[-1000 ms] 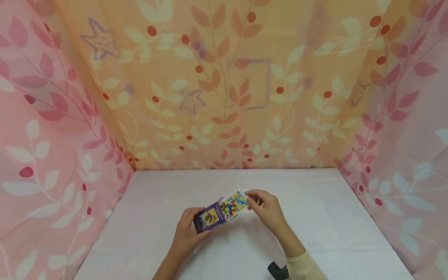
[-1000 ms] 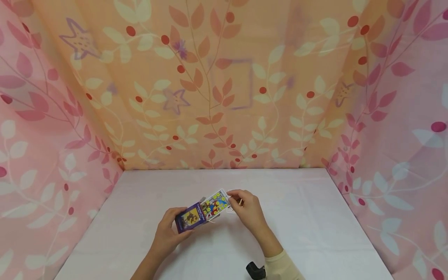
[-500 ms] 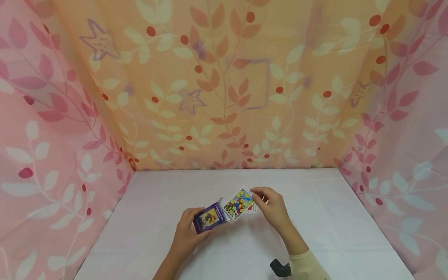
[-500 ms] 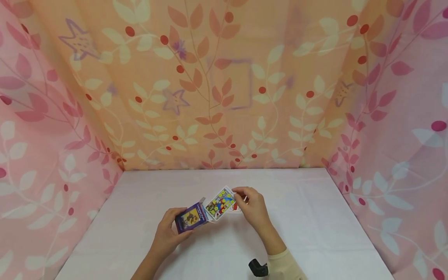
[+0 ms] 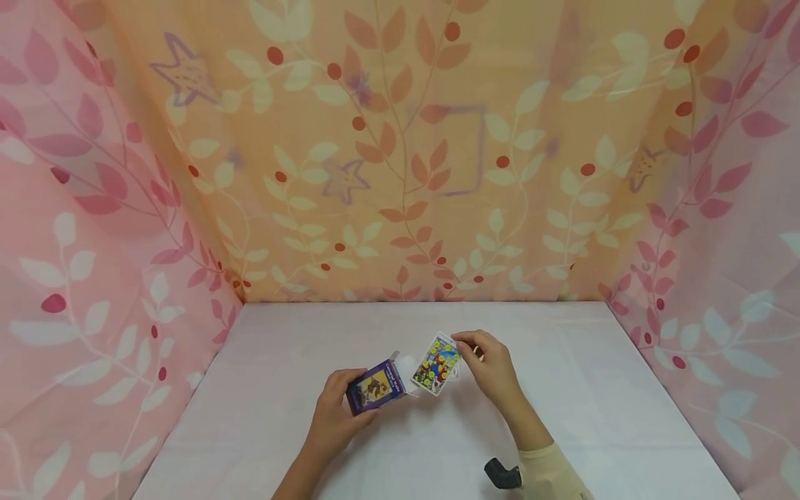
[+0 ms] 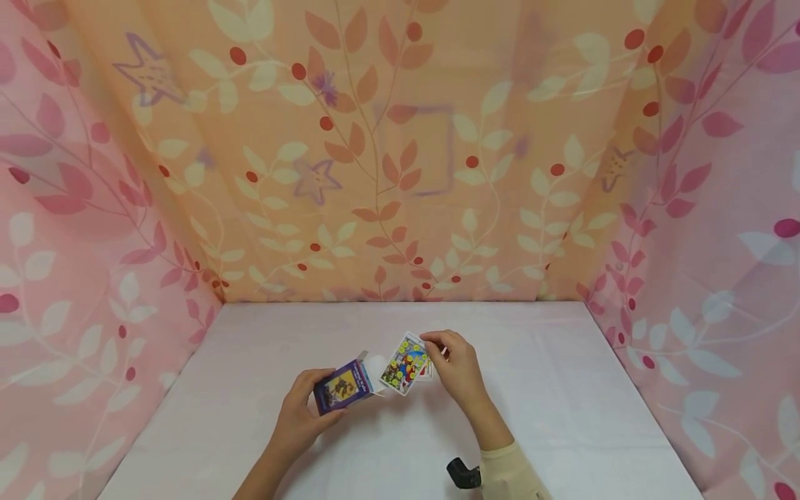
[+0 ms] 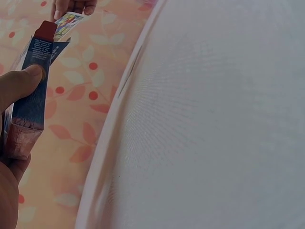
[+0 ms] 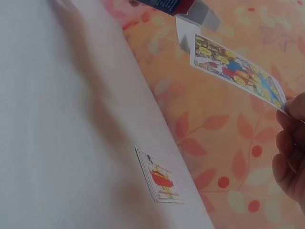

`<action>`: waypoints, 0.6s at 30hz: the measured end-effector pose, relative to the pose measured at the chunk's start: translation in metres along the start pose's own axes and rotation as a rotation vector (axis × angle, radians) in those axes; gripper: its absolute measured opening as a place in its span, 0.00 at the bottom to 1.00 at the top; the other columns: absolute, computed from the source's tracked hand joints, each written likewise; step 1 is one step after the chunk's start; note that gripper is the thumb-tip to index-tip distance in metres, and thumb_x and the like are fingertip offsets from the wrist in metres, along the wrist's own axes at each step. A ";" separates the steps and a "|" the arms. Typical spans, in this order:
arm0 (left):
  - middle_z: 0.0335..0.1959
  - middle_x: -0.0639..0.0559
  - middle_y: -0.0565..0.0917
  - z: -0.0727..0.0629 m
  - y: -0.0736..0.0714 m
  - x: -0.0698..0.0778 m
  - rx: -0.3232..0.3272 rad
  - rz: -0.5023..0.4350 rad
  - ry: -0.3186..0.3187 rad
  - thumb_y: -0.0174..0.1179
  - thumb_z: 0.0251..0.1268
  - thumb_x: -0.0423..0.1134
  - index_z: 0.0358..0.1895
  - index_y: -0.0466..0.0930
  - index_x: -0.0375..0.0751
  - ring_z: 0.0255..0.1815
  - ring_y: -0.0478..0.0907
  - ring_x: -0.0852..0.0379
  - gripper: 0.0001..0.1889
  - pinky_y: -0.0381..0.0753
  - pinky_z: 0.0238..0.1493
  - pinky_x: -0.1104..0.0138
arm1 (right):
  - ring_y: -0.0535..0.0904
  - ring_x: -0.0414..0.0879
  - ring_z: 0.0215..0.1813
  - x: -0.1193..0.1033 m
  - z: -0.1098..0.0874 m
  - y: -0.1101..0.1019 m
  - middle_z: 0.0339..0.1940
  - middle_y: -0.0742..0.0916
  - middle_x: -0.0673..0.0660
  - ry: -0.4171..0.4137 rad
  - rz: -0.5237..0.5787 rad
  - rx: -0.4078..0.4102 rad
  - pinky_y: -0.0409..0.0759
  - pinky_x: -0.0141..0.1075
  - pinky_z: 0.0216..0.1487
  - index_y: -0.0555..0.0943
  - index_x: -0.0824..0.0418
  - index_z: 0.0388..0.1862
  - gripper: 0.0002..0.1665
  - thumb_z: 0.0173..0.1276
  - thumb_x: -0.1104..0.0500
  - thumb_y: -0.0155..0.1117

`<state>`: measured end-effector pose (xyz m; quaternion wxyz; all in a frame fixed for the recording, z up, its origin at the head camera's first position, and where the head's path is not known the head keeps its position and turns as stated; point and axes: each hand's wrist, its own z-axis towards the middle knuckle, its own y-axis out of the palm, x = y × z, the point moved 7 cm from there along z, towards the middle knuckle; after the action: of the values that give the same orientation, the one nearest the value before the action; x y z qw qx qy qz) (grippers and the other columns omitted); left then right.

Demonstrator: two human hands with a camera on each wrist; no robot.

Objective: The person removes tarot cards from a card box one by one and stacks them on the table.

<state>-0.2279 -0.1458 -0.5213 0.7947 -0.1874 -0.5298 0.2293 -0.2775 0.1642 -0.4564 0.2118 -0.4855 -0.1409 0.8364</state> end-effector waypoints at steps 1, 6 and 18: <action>0.59 0.66 0.76 0.000 0.000 0.000 0.001 0.000 -0.003 0.85 0.41 0.43 0.64 0.75 0.62 0.61 0.74 0.64 0.42 0.79 0.66 0.54 | 0.77 0.41 0.35 0.001 0.001 0.000 0.39 0.88 0.47 0.005 -0.002 -0.003 0.78 0.30 0.34 0.88 0.53 0.47 0.09 0.71 0.63 0.69; 0.59 0.64 0.76 -0.001 0.001 -0.001 0.012 0.015 0.015 0.86 0.39 0.40 0.65 0.76 0.58 0.60 0.75 0.63 0.43 0.80 0.64 0.55 | 0.77 0.41 0.36 0.011 0.006 0.000 0.39 0.87 0.47 0.027 -0.019 -0.024 0.77 0.30 0.35 0.88 0.53 0.47 0.08 0.73 0.62 0.68; 0.58 0.65 0.76 0.000 0.000 0.001 0.015 0.000 0.012 0.86 0.41 0.40 0.65 0.75 0.60 0.60 0.74 0.62 0.42 0.80 0.64 0.52 | 0.77 0.43 0.39 0.030 0.022 -0.001 0.41 0.87 0.49 0.071 -0.047 -0.062 0.75 0.31 0.37 0.87 0.52 0.48 0.08 0.75 0.59 0.65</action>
<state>-0.2277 -0.1454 -0.5209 0.7992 -0.1826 -0.5235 0.2321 -0.3096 0.1788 -0.4674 0.2212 -0.5177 -0.1703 0.8087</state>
